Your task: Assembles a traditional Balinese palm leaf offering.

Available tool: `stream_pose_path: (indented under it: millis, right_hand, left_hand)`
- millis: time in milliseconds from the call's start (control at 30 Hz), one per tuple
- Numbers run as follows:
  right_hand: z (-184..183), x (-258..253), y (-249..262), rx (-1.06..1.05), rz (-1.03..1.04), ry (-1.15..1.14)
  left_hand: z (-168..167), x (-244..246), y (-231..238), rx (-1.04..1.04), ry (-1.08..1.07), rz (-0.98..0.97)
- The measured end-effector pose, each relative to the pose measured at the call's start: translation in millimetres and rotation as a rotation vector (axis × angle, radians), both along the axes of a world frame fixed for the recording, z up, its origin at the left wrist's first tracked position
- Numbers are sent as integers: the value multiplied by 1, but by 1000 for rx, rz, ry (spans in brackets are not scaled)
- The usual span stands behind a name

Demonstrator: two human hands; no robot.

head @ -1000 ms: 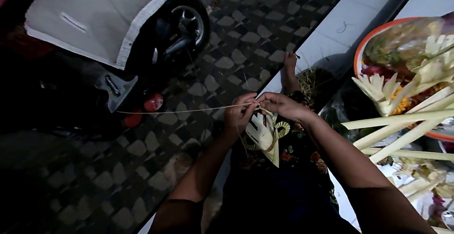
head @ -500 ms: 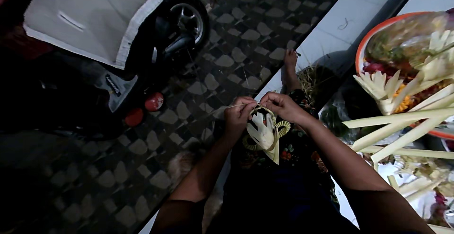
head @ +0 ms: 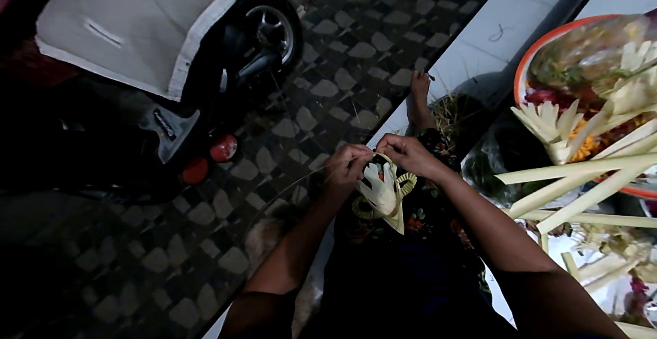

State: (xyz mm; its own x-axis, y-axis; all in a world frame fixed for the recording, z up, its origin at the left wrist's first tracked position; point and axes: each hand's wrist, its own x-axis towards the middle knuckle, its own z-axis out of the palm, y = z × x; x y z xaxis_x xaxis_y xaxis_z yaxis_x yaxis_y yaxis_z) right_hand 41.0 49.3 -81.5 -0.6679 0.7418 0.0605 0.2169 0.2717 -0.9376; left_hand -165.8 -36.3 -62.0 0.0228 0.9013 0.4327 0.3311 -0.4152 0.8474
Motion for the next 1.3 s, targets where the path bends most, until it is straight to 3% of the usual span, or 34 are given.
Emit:
stream_pose_path:
  millis: [300, 400, 533, 767, 867, 933, 1200, 1300]
  right_hand:
    - [4, -9, 6, 210, -23, -67]
    - [7, -13, 6, 261, -45, -136]
    - [27, -14, 0, 469, -97, -216]
    - [47, -24, -13, 808, -92, -198]
    - [45, -22, -17, 847, -138, -209]
    - [44, -22, -20, 877, -152, -220]
    - [57, -18, -35, 867, -276, -198]
    - [53, -11, -46, 798, -168, -222]
  left_hand:
    - [0, -1, -8, 52, 108, 20]
    - [-1, -2, -9, 33, 58, 5]
    - [13, -8, -12, -291, -57, 10]
    - [25, -17, -9, -669, -249, -214]
    - [33, -23, -7, -727, -286, -331]
    - [40, -21, -9, -774, -239, -296]
    - [38, -19, -17, -843, -451, -182]
    - [35, -21, -19, -878, -453, -152]
